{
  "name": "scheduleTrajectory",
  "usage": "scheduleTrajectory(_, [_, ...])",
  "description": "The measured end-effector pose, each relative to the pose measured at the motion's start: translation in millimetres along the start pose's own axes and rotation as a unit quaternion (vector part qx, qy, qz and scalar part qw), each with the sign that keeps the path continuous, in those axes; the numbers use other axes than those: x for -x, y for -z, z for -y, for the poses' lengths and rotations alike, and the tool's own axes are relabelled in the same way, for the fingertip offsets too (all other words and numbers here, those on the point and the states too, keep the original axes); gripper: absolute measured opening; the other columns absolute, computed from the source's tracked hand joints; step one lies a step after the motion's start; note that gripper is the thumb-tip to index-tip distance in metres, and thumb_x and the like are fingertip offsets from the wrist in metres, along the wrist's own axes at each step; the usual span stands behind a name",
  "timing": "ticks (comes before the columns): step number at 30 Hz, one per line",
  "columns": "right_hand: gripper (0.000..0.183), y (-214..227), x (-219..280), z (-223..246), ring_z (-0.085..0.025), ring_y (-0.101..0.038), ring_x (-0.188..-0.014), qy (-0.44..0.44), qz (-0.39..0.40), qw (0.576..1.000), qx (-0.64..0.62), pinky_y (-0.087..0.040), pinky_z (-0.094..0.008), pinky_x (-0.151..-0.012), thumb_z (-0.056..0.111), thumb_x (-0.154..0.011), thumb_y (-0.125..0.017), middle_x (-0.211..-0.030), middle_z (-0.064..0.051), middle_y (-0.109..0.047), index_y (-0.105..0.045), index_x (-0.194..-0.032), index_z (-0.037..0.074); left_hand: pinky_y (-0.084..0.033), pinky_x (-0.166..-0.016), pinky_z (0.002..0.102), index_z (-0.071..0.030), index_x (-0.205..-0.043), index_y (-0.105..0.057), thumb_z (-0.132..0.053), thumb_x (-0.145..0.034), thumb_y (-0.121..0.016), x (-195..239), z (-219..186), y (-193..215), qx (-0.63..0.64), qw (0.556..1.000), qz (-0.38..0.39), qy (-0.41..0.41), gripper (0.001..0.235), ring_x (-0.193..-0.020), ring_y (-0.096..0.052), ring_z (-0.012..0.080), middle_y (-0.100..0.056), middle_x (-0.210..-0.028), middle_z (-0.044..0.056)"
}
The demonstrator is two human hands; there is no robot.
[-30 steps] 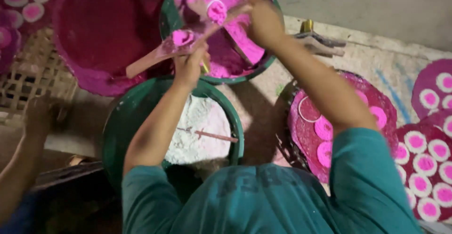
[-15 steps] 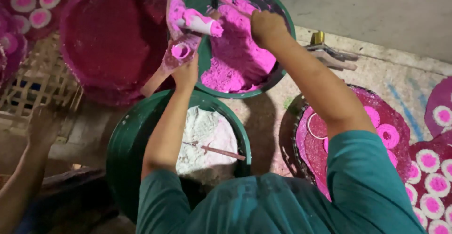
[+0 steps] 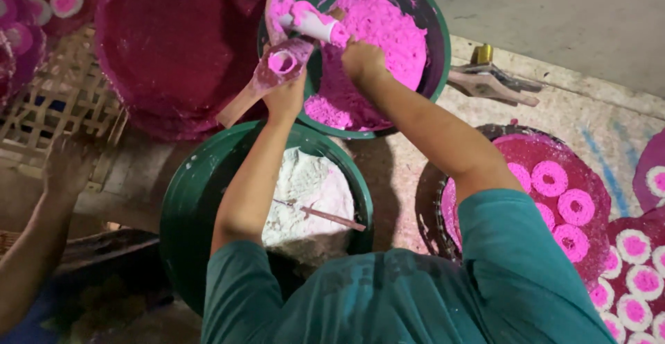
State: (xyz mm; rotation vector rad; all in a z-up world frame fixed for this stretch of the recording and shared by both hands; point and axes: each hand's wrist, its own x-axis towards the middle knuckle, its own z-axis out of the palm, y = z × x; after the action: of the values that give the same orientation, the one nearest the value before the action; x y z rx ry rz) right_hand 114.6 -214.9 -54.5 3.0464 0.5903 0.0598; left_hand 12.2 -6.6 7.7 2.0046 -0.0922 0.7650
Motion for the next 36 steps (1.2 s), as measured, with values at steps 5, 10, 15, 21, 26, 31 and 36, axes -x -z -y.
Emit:
scheduleTrajectory(5, [0.018,2.9,33.7,21.7,-0.034,-0.075,-0.085,0.083,-0.008,0.997,0.001,-0.061,-0.045,-0.068,0.007,-0.086,-0.062,-0.097,-0.018,-0.074,-0.075,-0.098,0.005,-0.051,-0.094,0.045,-0.001,-0.123,-0.062,-0.022,-0.092,-0.077,-9.0,-5.4,-0.2,-0.061,0.995,-0.027,-0.073,0.040,-0.110,-0.061,0.0391,-0.064,-0.120,0.020])
scheduleTrajectory(10, [0.020,96.7,73.7,-4.2,-0.034,-0.070,-0.077,0.231,0.250,0.938,0.067,-0.056,-0.045,-0.072,0.027,-0.088,-0.072,-0.088,-0.019,-0.074,-0.080,-0.097,0.011,-0.054,-0.098,0.044,-0.004,-0.126,-0.061,-0.023,-0.093,-0.075,-2.6,0.9,17.0,0.011,1.000,-0.013,-0.024,0.040,-0.114,-0.065,0.0355,-0.068,-0.120,0.017])
scheduleTrajectory(15, [0.035,223.8,192.3,-100.2,-0.012,-0.050,-0.054,0.037,0.280,0.872,-0.399,-0.043,-0.030,-0.051,0.032,-0.099,-0.062,-0.060,-0.001,-0.054,-0.075,-0.123,0.011,-0.052,-0.097,0.044,-0.002,-0.139,-0.048,-0.032,-0.091,-0.083,-12.3,-7.7,45.5,-0.133,0.969,0.019,-0.207,0.066,-0.120,-0.057,0.0357,-0.057,-0.135,0.022])
scheduleTrajectory(21, [0.035,284.6,276.7,-127.3,-0.007,-0.040,-0.059,-0.026,0.265,0.776,-0.572,-0.033,-0.026,-0.052,0.027,-0.102,-0.058,-0.064,0.005,-0.046,-0.074,-0.129,0.011,-0.051,-0.104,0.042,-0.006,-0.146,-0.043,-0.047,-0.082,-0.079,38.7,-108.3,18.7,-0.046,0.976,0.140,-0.162,0.084,-0.122,-0.059,0.0294,-0.058,-0.135,0.012])
scheduleTrajectory(26, [0.027,344.5,306.9,-111.3,-0.017,-0.070,-0.088,0.141,0.072,0.959,-0.235,-0.055,-0.035,-0.073,0.030,-0.104,-0.061,-0.099,-0.002,-0.075,-0.073,-0.126,0.021,-0.050,-0.098,0.041,-0.014,-0.151,-0.047,-0.043,-0.086,-0.075,45.3,-181.5,27.0,-0.068,0.947,0.298,-0.098,0.076,-0.119,-0.061,0.0336,-0.061,-0.133,0.015])
scheduleTrajectory(31, [0.039,326.3,334.2,-28.7,-0.025,-0.072,-0.071,0.126,0.011,0.975,0.184,-0.054,-0.040,-0.050,0.019,-0.092,-0.058,-0.088,-0.007,-0.070,-0.067,-0.129,0.022,-0.052,-0.095,0.040,-0.014,-0.147,-0.048,-0.036,-0.089,-0.073,78.5,-204.8,10.1,-0.042,0.904,0.420,-0.065,0.067,-0.117,-0.064,0.0305,-0.066,-0.127,0.015])
scheduleTrajectory(36, [0.037,381.0,368.4,5.8,-0.023,-0.071,-0.065,0.145,0.015,0.978,0.150,-0.053,-0.037,-0.043,0.013,-0.088,-0.058,-0.099,-0.005,-0.067,-0.064,-0.125,0.015,-0.055,-0.102,0.038,-0.021,-0.121,-0.061,-0.034,-0.093,-0.070,95.2,-191.5,31.8,-0.052,0.897,0.412,-0.153,0.032,-0.115,-0.069,0.0235,-0.073,-0.117,0.007])
